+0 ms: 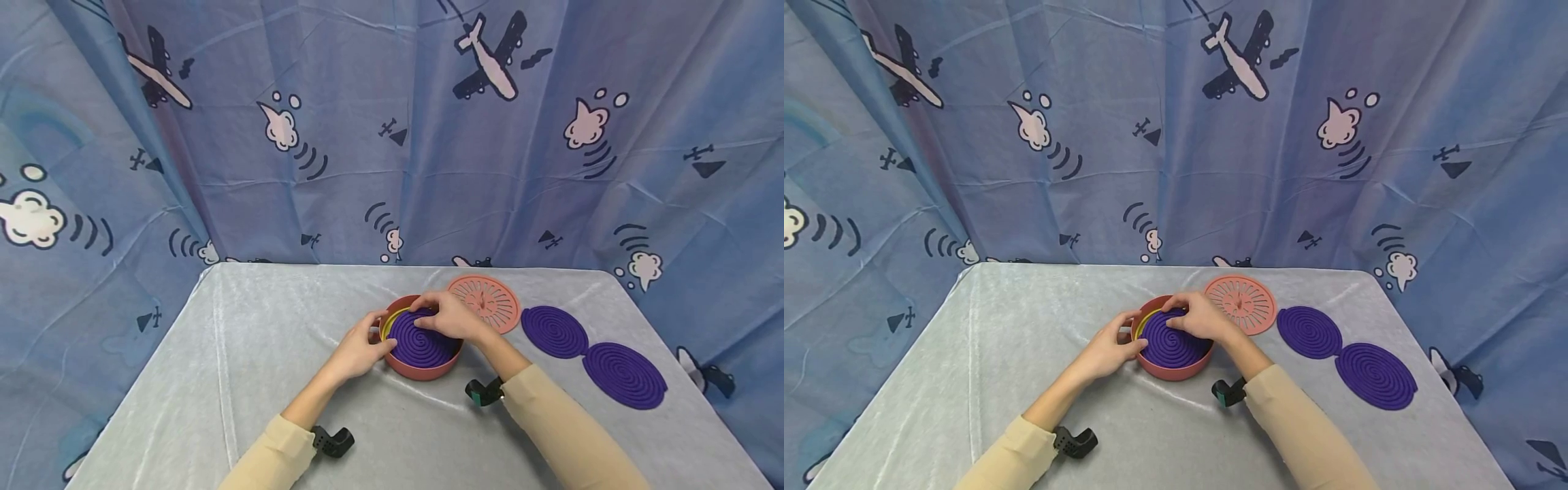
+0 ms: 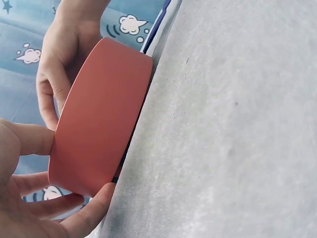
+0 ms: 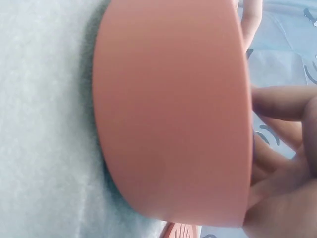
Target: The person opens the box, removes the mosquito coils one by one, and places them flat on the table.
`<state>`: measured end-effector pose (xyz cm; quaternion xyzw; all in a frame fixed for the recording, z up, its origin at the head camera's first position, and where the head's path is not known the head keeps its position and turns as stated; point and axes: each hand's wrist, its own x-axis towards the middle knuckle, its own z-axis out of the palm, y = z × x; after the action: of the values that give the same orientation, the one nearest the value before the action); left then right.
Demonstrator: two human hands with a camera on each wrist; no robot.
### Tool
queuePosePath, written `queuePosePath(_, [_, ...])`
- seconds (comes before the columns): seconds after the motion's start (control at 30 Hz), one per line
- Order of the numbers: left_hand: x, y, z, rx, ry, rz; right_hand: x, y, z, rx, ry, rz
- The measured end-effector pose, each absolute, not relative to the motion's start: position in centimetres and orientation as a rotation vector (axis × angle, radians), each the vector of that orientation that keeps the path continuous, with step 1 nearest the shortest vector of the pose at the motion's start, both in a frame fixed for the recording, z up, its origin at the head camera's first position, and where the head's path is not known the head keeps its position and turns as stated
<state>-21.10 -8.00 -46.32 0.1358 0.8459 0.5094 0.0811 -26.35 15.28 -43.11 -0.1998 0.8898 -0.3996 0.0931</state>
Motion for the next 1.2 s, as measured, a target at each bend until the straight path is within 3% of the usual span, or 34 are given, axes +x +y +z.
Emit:
queuePosePath(0.77, [-21.1, -8.0, -46.5, 0.405, 2.512, 1.543, -25.8, 16.4, -41.9, -0.278, 2.559, -1.462])
queuePosePath(1.2, [-21.0, -8.0, -46.6, 0.410, 2.545, 1.522, -24.8, 19.3, -39.8, -0.339, 2.580, -1.489])
